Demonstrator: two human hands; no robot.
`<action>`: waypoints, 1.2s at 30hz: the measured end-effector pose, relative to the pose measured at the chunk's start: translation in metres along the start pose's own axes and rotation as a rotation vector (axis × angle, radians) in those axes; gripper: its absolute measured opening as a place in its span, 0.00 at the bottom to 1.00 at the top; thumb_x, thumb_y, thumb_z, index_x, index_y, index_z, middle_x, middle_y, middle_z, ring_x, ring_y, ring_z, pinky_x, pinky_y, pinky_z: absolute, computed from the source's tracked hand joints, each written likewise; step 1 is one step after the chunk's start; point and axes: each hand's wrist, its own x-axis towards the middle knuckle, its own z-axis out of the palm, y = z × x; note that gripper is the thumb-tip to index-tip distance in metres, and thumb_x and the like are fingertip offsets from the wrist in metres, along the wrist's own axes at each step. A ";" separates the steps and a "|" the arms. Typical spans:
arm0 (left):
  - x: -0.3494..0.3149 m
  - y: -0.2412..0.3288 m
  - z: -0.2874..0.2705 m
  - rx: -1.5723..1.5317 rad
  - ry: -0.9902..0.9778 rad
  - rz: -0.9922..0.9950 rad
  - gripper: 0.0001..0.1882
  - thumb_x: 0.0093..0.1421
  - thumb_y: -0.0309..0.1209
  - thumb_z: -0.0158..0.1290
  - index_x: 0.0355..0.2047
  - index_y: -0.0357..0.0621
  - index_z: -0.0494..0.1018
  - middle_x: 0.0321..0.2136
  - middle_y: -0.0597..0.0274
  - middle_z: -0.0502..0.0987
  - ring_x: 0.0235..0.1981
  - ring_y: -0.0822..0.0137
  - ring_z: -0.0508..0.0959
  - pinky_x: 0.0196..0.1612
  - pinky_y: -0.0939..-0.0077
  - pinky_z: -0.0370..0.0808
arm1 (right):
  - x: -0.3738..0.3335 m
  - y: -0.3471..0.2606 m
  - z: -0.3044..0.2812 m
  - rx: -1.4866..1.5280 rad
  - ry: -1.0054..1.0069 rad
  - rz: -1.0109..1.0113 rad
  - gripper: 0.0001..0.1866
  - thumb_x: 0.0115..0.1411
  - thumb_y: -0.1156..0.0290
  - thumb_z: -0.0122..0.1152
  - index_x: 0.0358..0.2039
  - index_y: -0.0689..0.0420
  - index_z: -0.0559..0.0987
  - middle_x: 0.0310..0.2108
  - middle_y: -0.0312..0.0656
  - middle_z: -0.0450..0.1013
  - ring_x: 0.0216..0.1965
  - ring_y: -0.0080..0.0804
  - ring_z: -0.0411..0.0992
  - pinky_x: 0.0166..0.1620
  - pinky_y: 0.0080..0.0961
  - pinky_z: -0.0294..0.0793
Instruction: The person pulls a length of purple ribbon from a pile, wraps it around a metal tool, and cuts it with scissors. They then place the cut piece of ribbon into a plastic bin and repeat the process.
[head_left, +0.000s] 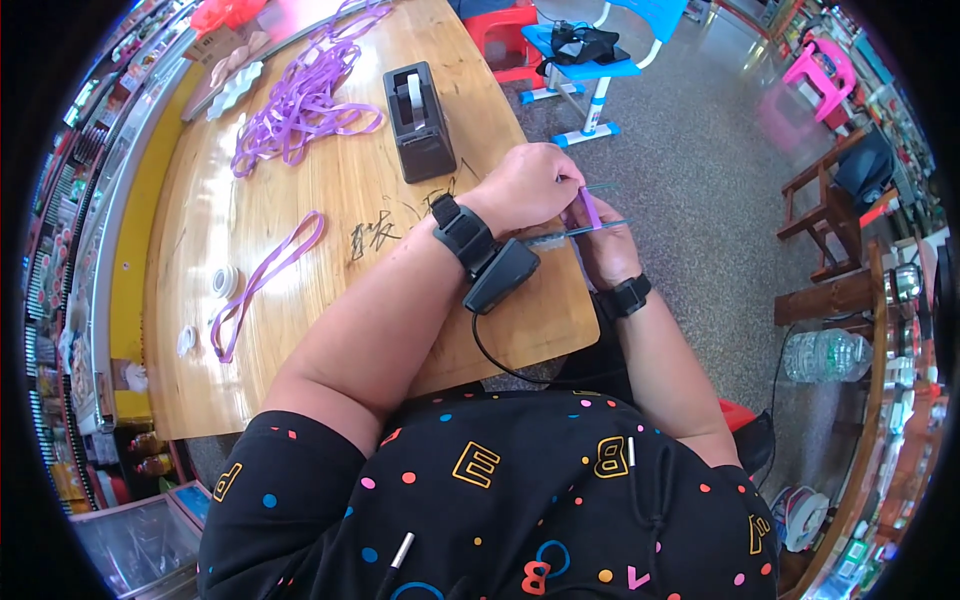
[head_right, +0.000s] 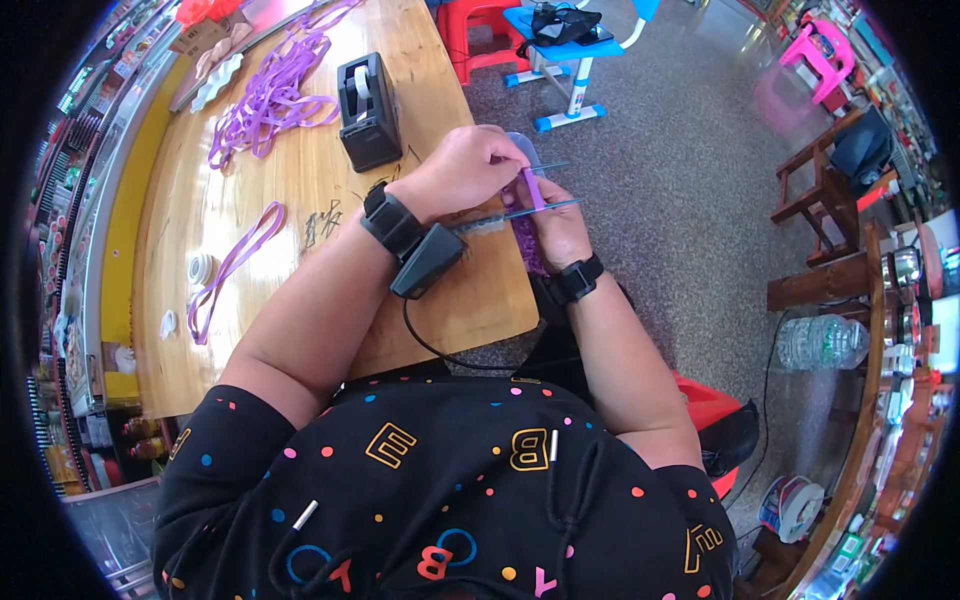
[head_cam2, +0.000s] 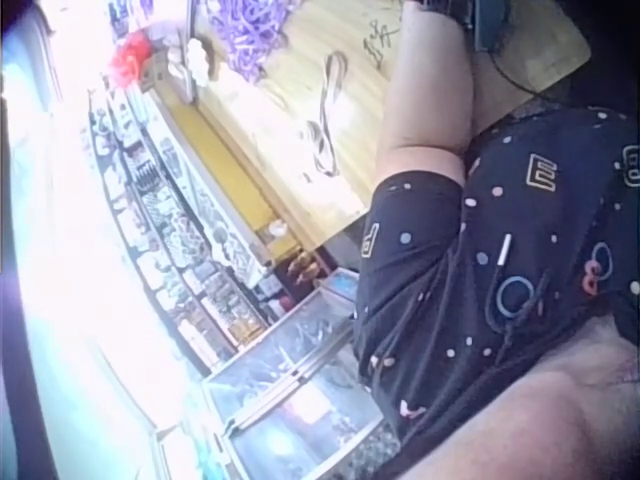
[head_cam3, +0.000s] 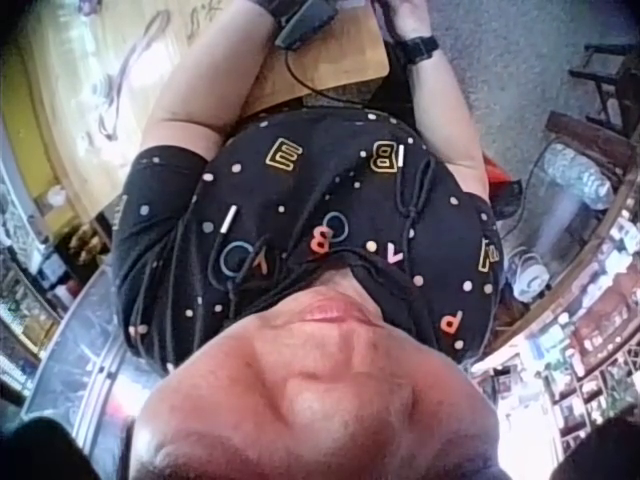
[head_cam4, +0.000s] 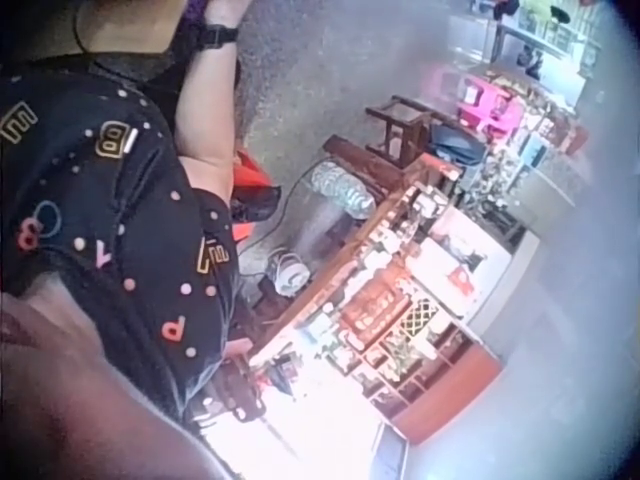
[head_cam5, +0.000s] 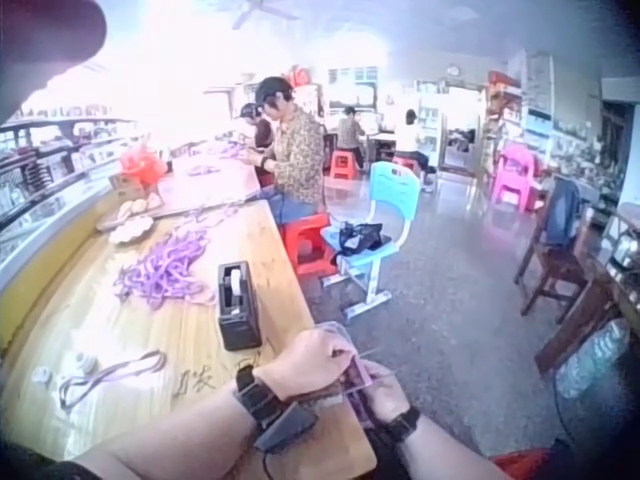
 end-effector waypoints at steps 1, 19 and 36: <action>0.000 0.000 0.000 0.053 0.014 0.042 0.08 0.54 0.29 0.51 0.30 0.40 0.79 0.28 0.52 0.77 0.32 0.55 0.78 0.37 0.68 0.74 | 0.000 0.000 0.001 0.000 -0.001 0.000 0.11 0.62 0.69 0.54 0.42 0.59 0.77 0.36 0.34 0.74 0.37 0.21 0.71 0.44 0.20 0.69; -0.002 0.000 0.001 0.035 0.024 0.013 0.08 0.53 0.29 0.51 0.30 0.40 0.79 0.29 0.52 0.77 0.33 0.53 0.77 0.38 0.66 0.74 | -0.042 -0.018 0.014 -0.070 0.136 0.208 0.12 0.65 0.67 0.45 0.28 0.57 0.74 0.20 0.31 0.65 0.23 0.19 0.62 0.31 0.16 0.61; -0.005 0.002 0.004 0.018 0.076 0.162 0.08 0.49 0.26 0.54 0.31 0.42 0.79 0.33 0.54 0.76 0.36 0.55 0.77 0.41 0.68 0.74 | -0.072 -0.035 0.017 -0.270 0.121 0.135 0.15 0.66 0.64 0.46 0.26 0.58 0.73 0.18 0.29 0.62 0.22 0.16 0.58 0.29 0.16 0.57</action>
